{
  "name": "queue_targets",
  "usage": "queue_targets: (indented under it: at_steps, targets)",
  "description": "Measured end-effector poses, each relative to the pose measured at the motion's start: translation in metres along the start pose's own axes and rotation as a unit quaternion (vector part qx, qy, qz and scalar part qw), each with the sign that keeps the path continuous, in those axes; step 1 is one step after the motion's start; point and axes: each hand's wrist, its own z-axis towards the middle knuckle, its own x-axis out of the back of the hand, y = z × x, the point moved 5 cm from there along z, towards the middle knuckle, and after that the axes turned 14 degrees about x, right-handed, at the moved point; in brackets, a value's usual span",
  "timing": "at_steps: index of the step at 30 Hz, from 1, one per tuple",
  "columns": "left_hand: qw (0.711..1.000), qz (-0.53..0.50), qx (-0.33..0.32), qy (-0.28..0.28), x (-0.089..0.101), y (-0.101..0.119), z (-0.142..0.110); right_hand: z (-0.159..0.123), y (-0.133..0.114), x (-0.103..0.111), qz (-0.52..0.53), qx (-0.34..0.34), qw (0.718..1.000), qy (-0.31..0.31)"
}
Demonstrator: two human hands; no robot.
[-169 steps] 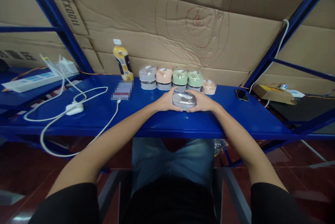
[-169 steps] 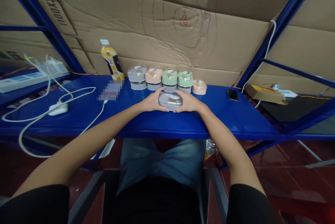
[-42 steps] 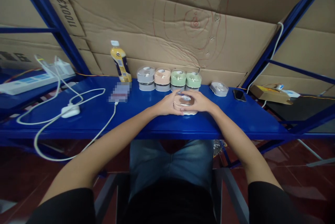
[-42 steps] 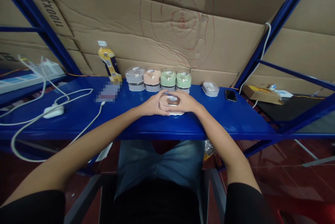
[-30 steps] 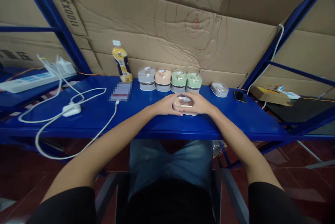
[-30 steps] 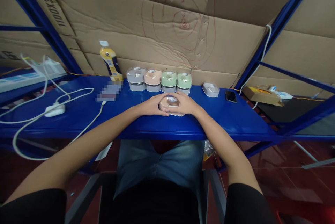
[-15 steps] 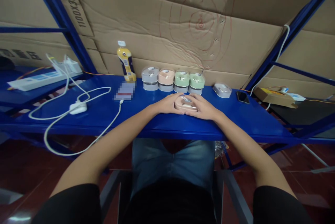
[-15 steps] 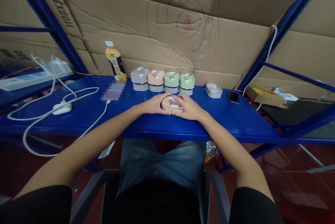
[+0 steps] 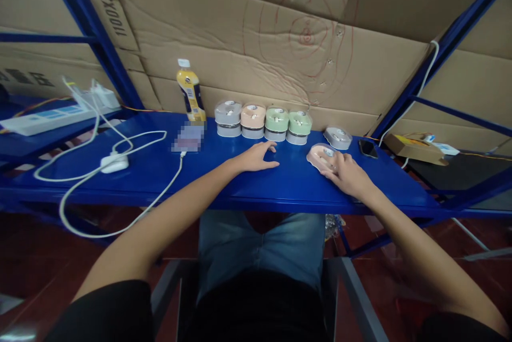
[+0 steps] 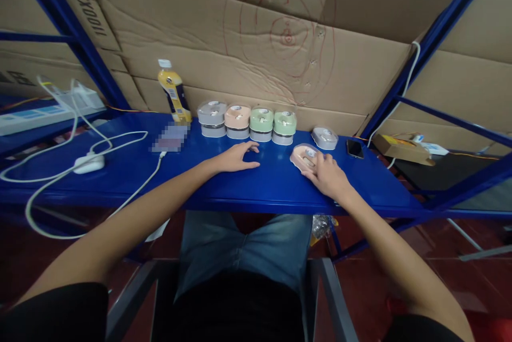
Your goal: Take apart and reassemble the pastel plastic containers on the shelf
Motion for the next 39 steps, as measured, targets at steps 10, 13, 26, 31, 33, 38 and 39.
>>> queue_targets:
  at_steps: [10,13,26,31,33,38,39]
  targets:
    - [1.0,-0.006,0.0,-0.005,-0.001,-0.003,0.002,0.084,0.018,-0.009,-0.019,-0.136,0.991,-0.005]
    - [1.0,-0.007,-0.005,-0.001,-0.001,-0.004,0.003,0.101,0.023,-0.001,-0.042,-0.13,0.99,0.025]
    - [1.0,-0.024,-0.009,0.003,0.0,-0.003,0.004,0.19,-0.031,0.0,0.097,-0.084,0.965,0.23]
    - [1.0,-0.019,-0.003,-0.006,0.002,-0.001,0.003,0.198,-0.031,-0.007,0.12,-0.138,0.957,0.225]
    - [1.0,-0.023,0.0,-0.006,0.002,-0.001,0.002,0.192,-0.027,-0.001,0.122,-0.153,0.956,0.218]
    - [0.993,-0.111,0.023,0.015,0.006,-0.004,0.003,0.162,0.0,0.036,0.185,-0.131,0.929,0.292]
    - [0.989,-0.14,0.03,0.025,0.008,-0.005,0.003,0.154,0.004,0.044,0.21,-0.093,0.924,0.306]
